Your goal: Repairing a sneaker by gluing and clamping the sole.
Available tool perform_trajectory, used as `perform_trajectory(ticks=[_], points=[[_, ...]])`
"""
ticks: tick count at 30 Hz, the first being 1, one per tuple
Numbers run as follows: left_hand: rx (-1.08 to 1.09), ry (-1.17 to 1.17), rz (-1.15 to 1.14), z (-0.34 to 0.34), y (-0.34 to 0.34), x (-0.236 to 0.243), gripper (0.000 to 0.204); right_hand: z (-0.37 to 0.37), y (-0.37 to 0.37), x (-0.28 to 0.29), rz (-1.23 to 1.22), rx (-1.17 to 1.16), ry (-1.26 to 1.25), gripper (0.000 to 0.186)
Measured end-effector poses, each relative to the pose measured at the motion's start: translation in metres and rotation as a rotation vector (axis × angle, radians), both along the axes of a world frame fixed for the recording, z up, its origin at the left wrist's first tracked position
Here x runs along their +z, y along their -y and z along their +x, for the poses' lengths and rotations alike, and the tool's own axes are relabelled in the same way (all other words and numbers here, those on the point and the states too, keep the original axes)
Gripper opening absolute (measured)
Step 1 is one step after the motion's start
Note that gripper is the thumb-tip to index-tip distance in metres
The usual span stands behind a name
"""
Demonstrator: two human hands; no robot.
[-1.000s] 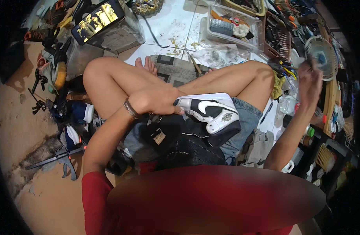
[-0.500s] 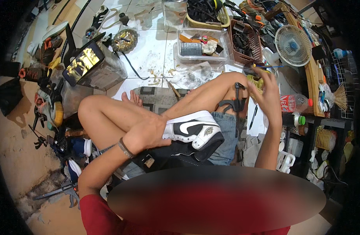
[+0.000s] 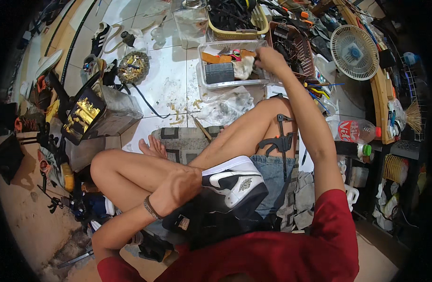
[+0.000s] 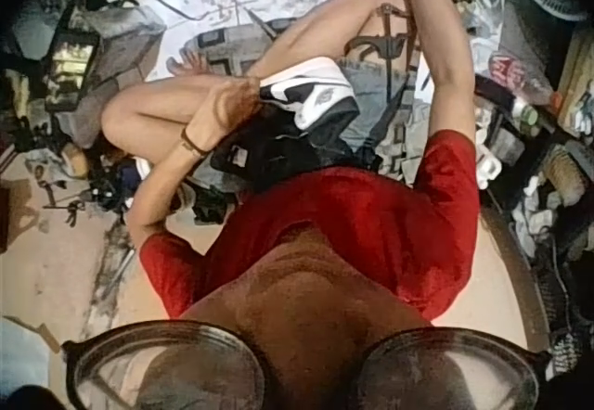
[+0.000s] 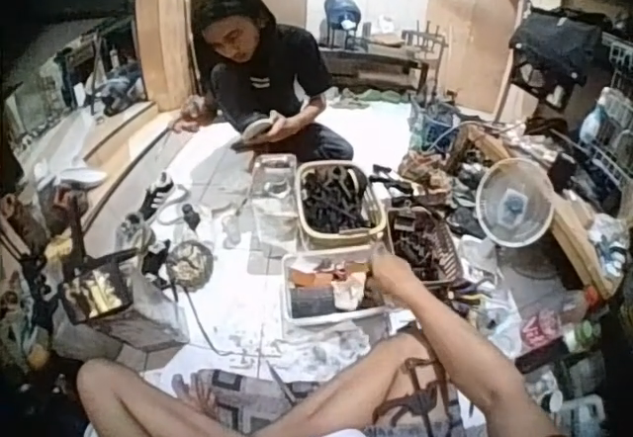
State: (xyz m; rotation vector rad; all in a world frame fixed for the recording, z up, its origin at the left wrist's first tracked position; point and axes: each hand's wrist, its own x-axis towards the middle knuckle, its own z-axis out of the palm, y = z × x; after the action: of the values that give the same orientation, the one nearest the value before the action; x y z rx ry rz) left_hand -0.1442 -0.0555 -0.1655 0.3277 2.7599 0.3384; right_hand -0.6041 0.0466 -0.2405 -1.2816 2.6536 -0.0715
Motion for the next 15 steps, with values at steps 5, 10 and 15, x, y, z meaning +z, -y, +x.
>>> perform_trajectory(ticks=[5,10,15], points=[[-0.088,-0.274,-0.057,0.017,0.008,-0.022,0.007,-0.011,-0.017,0.030,-0.596,0.020,0.056,0.044],[0.080,-0.229,-0.069,0.005,-0.003,-0.015,0.018,0.054,-0.059,0.118,-0.626,0.085,0.460,0.043],[0.229,-0.234,0.295,0.006,0.005,0.001,0.033,0.180,-0.060,0.163,-0.864,0.144,1.087,0.035]])
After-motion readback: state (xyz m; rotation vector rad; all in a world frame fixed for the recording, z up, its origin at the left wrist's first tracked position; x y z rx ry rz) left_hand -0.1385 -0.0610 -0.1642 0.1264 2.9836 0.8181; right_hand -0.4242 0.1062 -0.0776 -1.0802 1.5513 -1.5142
